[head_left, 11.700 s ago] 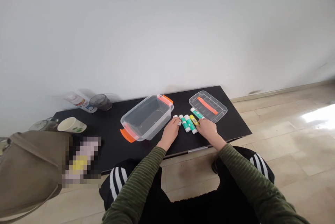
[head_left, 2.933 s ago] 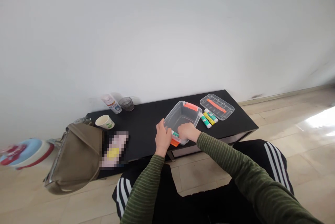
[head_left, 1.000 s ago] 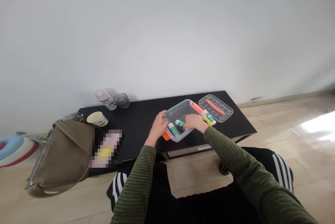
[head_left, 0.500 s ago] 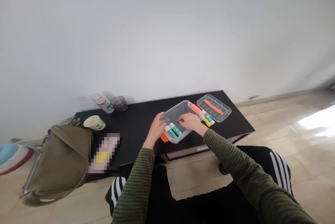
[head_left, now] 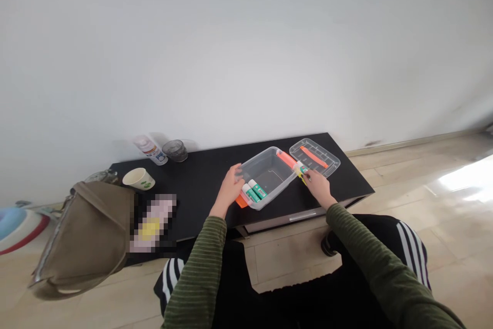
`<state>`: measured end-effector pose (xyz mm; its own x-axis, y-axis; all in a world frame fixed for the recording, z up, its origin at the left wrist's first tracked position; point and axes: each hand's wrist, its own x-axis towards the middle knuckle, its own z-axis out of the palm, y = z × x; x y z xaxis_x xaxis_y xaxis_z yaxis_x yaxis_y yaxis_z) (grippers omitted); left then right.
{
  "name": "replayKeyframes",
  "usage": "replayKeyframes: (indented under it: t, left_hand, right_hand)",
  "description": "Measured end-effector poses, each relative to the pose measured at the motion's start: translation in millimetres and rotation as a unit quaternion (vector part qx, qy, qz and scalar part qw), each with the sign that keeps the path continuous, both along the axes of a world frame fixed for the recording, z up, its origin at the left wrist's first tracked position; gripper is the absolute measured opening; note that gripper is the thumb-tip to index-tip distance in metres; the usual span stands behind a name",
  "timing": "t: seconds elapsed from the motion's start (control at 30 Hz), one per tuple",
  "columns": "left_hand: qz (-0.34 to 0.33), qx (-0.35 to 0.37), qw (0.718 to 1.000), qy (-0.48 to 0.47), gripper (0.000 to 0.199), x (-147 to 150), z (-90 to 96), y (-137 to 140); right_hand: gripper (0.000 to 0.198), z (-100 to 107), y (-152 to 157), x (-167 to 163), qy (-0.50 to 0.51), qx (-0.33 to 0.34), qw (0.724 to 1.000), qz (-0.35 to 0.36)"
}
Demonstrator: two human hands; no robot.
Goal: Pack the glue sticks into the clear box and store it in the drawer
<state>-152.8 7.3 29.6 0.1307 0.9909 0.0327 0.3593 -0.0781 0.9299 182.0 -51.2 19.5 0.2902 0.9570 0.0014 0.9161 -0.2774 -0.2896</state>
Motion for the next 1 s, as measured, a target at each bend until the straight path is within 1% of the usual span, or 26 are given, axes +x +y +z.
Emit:
replayKeyframes:
  t: [0.13,0.27,0.33,0.4,0.47,0.5,0.6,0.67,0.7,0.73,0.8,0.87,0.93,1.0]
  left_hand:
    - [0.0,-0.002,1.0,-0.005,0.064,-0.1,-0.2,-0.6]
    - [-0.003,-0.002,1.0,-0.008,0.063,0.2,0.7,-1.2]
    - [-0.004,-0.002,1.0,-0.005,0.063,0.3,1.3,-1.4]
    - [-0.003,-0.004,1.0,-0.002,0.063,0.2,2.1,-1.8]
    - [-0.002,-0.006,1.0,0.0,0.064,0.1,2.9,-2.2]
    - [-0.002,-0.008,1.0,0.001,0.064,0.1,3.2,-2.3]
    - [-0.002,-0.011,1.0,0.0,0.064,0.6,3.1,-2.0]
    - [-0.001,-0.011,1.0,-0.002,0.064,1.4,2.0,-1.1]
    - [0.0,-0.009,1.0,-0.005,0.064,1.9,1.3,-0.5]
    - [0.002,-0.008,1.0,-0.007,0.064,2.3,0.6,0.1]
    - [0.002,-0.006,1.0,-0.011,0.064,2.8,-0.4,1.1]
    - [-0.002,-0.006,1.0,-0.012,0.065,2.8,-0.9,1.6]
    - [-0.006,-0.002,1.0,-0.01,0.065,2.3,-1.1,1.6]
    - [-0.006,0.006,1.0,-0.004,0.065,1.8,-1.4,1.4]
  right_hand:
    - [0.031,-3.7,-0.2,-6.1,-0.065,-0.056,0.996,0.021]
    - [0.035,-1.9,2.6,-13.9,-0.092,-0.103,0.99,0.035]
    - [0.034,-1.8,3.2,-16.9,-0.091,-0.113,0.989,0.037]
    - [0.034,-2.0,2.7,-17.6,-0.073,-0.103,0.991,0.03]
    - [0.035,-1.0,1.6,-15.6,-0.041,-0.063,0.997,0.007]
    - [0.036,0.7,1.0,-14.1,-0.021,-0.027,0.999,-0.01]
    - [0.039,13.1,-0.4,-13.1,0.037,0.114,0.992,-0.048]
    - [0.042,27.6,-0.4,-20.7,0.063,0.183,0.98,-0.034]
    - [0.042,35.9,0.1,-27.8,0.07,0.197,0.978,-0.01]
    - [0.041,44.3,1.1,-37.1,0.073,0.195,0.978,0.024]
    - [0.036,59.1,5.3,-59.8,0.065,0.146,0.981,0.11]
    - [0.031,69.2,13.0,-83.2,0.039,0.055,0.982,0.178]
    - [0.032,74.0,24.3,-101.2,0.006,-0.04,0.981,0.192]
    - [0.034,74.9,37.3,-111.4,-0.022,-0.12,0.976,0.178]
